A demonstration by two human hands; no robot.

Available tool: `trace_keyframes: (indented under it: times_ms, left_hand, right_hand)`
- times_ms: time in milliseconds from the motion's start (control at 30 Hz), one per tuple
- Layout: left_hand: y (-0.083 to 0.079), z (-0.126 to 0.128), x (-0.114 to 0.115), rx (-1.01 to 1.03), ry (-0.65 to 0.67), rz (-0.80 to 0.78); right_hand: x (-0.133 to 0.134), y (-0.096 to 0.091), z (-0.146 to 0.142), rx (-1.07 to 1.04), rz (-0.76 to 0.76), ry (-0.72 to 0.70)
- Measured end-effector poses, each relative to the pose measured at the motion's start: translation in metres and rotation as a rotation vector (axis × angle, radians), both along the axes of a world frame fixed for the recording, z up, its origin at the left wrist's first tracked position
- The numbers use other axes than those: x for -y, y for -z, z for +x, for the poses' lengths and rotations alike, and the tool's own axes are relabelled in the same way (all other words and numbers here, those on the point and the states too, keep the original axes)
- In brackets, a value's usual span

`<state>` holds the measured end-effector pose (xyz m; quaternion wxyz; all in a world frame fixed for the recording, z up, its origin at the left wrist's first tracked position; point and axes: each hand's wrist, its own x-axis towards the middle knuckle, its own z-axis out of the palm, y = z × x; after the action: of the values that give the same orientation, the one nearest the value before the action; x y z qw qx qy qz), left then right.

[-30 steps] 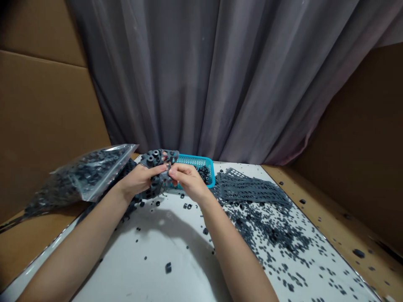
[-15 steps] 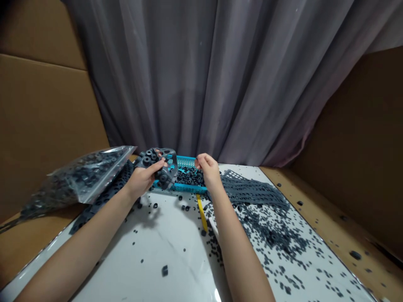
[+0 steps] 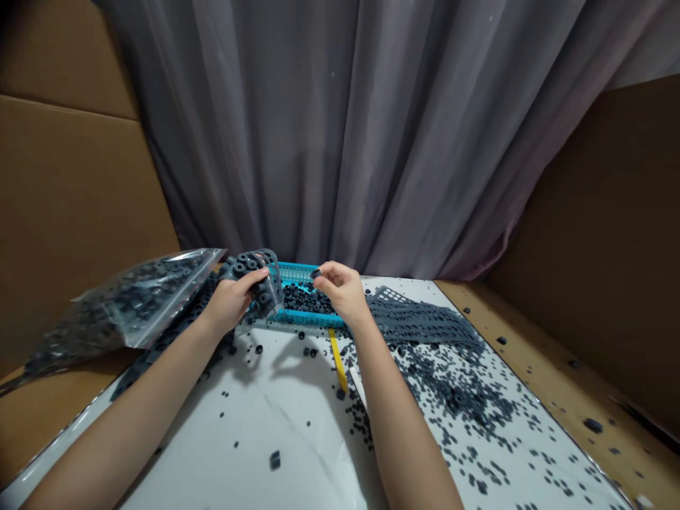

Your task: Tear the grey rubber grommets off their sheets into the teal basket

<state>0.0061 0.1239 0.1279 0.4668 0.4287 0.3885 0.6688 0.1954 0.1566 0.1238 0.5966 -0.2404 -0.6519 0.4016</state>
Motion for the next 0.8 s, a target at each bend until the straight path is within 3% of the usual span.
trace_keyframes:
  times_ms: [167, 367, 500, 600, 667, 733, 800]
  left_hand:
    - [-0.001, -0.001, 0.001, -0.046, 0.034, -0.022]
    - [-0.001, -0.005, -0.001, -0.185, 0.097, -0.238]
    - [-0.001, -0.007, -0.003, -0.184, 0.130, -0.235]
    - [-0.001, -0.002, -0.004, -0.123, 0.108, -0.165]
    - [0.000, 0.005, -0.002, -0.084, 0.098, -0.064]
    - [-0.001, 0.010, 0.005, -0.108, 0.123, -0.004]
    - [-0.001, 0.012, 0.019, -0.169, 0.158, -0.019]
  right_hand:
    - [0.006, -0.003, -0.002, 0.053, 0.090, -0.007]
    - [-0.015, 0.022, 0.005, 0.490, -0.021, 0.346]
    - [-0.020, 0.025, 0.012, 0.549, -0.119, 0.402]
    - [-0.009, 0.013, 0.011, 0.537, -0.201, 0.249]
    - [0.001, 0.005, 0.004, 0.555, -0.307, -0.024]
    - [0.009, 0.000, -0.005, 0.412, -0.337, -0.212]
    - [0.016, -0.007, -0.013, 0.140, -0.263, -0.164]
